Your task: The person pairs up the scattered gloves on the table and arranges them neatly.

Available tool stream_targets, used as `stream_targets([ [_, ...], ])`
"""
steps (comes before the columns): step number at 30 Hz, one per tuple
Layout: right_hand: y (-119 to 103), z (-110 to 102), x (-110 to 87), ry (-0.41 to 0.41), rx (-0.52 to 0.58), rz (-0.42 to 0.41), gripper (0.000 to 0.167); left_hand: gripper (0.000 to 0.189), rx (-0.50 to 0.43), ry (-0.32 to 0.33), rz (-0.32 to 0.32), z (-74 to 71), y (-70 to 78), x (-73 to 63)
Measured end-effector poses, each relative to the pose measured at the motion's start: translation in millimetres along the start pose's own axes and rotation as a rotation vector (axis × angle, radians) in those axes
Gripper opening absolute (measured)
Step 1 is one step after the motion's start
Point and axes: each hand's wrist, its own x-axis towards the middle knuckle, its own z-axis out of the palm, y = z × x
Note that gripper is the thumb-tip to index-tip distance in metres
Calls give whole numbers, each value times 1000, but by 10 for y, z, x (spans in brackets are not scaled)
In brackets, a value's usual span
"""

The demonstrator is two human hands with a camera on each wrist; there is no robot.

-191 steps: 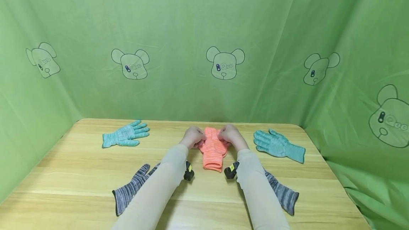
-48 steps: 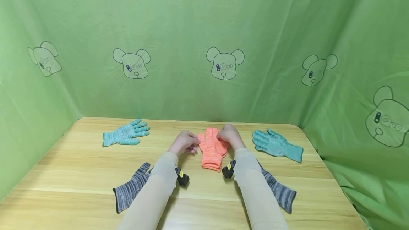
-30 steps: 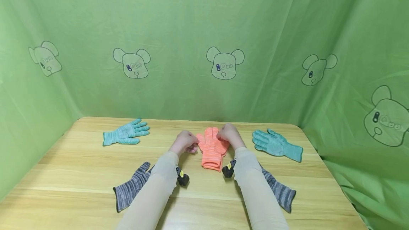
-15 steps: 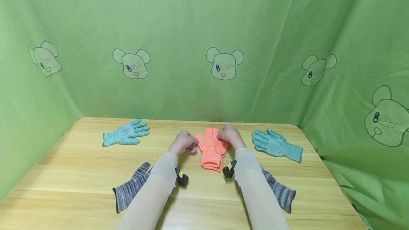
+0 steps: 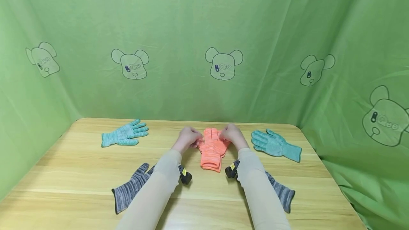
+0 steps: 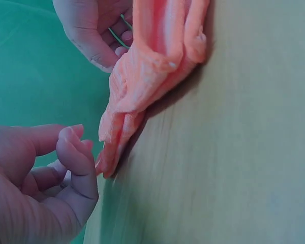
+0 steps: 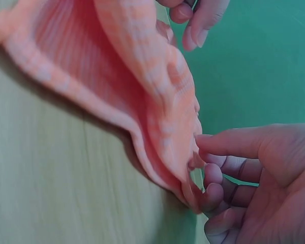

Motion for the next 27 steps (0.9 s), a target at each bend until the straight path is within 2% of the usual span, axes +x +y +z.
stream_targets([
  [5, 62, -65, -17, 8, -5, -3, 8, 10, 27, -10, -25, 71, 24, 61],
  [9, 110, -109, -33, -1, 0, 11, 8, 12, 95, -14, -27, 111, 26, 103],
  [13, 151, -142, -43, -16, 24, 51, 8, 10, 217, 6, -13, 141, 51, 118],
  [19, 194, -168, -27, -27, 12, 79, 7, 17, 474, 63, 12, 188, 94, 98],
  [24, 214, -173, -16, -27, -13, 74, 6, 26, 609, 130, -29, 230, 133, 61],
  [27, 226, -169, -15, -32, -9, 72, 5, 27, 658, 147, -51, 249, 149, 47],
])
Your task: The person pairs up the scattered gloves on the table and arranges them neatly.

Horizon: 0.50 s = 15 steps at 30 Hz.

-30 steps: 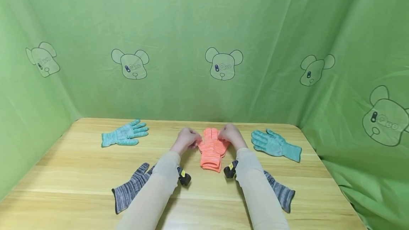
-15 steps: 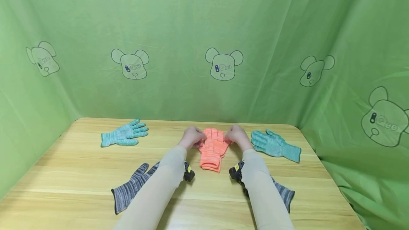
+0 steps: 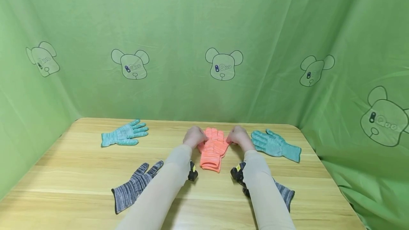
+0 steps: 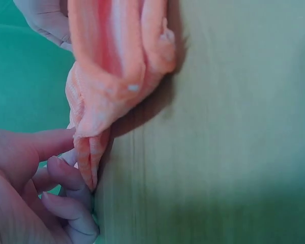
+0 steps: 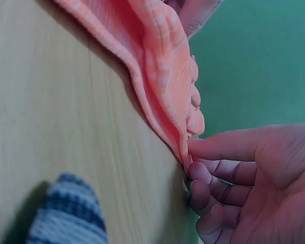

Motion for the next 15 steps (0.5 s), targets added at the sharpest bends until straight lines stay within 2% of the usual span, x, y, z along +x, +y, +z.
stream_targets([
  [3, 10, 1, 5, -4, 2, 2, 5, 25, 20, 8, -3, 6, 7, -8],
  [8, 21, 3, 16, -1, -4, -2, 6, 17, -18, 20, 24, 12, -13, -11],
  [15, 23, -1, 37, 6, -12, 11, 9, 28, -57, 34, 41, -1, -61, 32],
])
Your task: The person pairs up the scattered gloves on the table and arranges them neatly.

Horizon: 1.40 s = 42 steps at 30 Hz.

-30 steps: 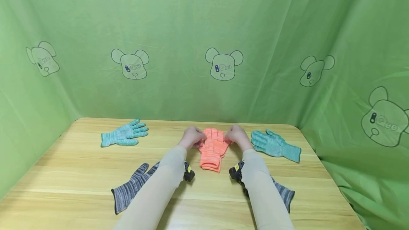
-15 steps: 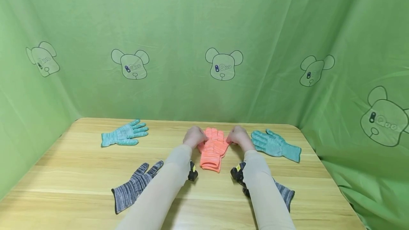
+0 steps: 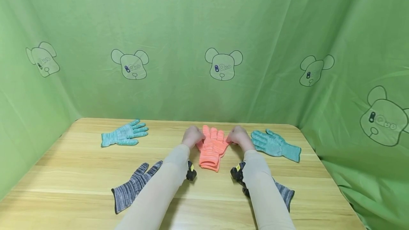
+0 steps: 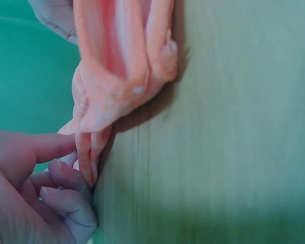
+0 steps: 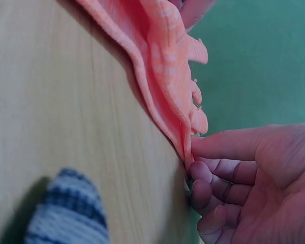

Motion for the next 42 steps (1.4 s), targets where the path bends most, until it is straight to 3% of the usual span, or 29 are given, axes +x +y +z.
stream_targets([
  [11, -18, 8, -28, 4, -10, 0, 8, 27, -17, -2, -41, 0, -8, 6],
  [19, -9, -16, -57, -2, -8, -4, 10, 21, -43, -1, 47, -27, -59, 3],
  [24, 0, -34, -99, 2, 17, -27, 14, 8, -150, -16, 73, -77, -101, -19],
  [30, -19, -80, -195, 2, 48, -40, 14, 11, -276, -13, 61, -119, -139, -47],
  [36, -25, -165, -272, -8, 44, -58, 15, 9, -511, -100, 23, -201, -163, -113],
  [42, -10, -260, -350, -12, 52, -85, 21, 13, -567, -147, 17, -303, -168, -195],
])
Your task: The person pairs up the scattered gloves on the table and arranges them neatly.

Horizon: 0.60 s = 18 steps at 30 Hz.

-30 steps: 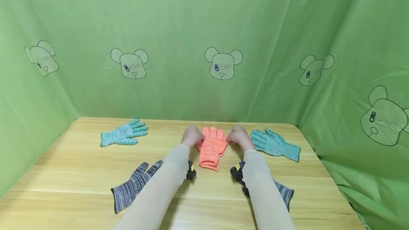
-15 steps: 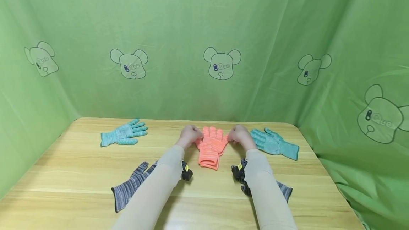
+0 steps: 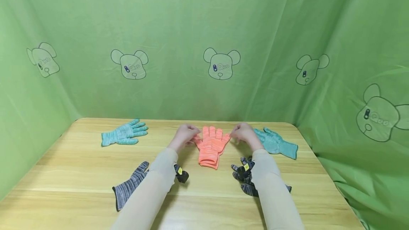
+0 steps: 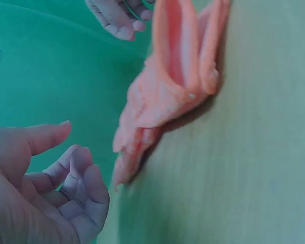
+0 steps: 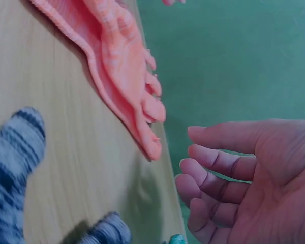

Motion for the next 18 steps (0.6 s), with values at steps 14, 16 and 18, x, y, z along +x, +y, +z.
stream_targets([
  [14, -41, -123, -268, -4, -16, -31, 33, 30, 0, -31, 44, -164, 166, -201],
  [16, -33, -133, -297, -6, -9, -35, 32, 35, -1, -39, 51, -192, 195, -246],
  [18, -27, -145, -333, -5, -7, -50, 34, 40, 4, -45, 60, -222, 223, -295],
])
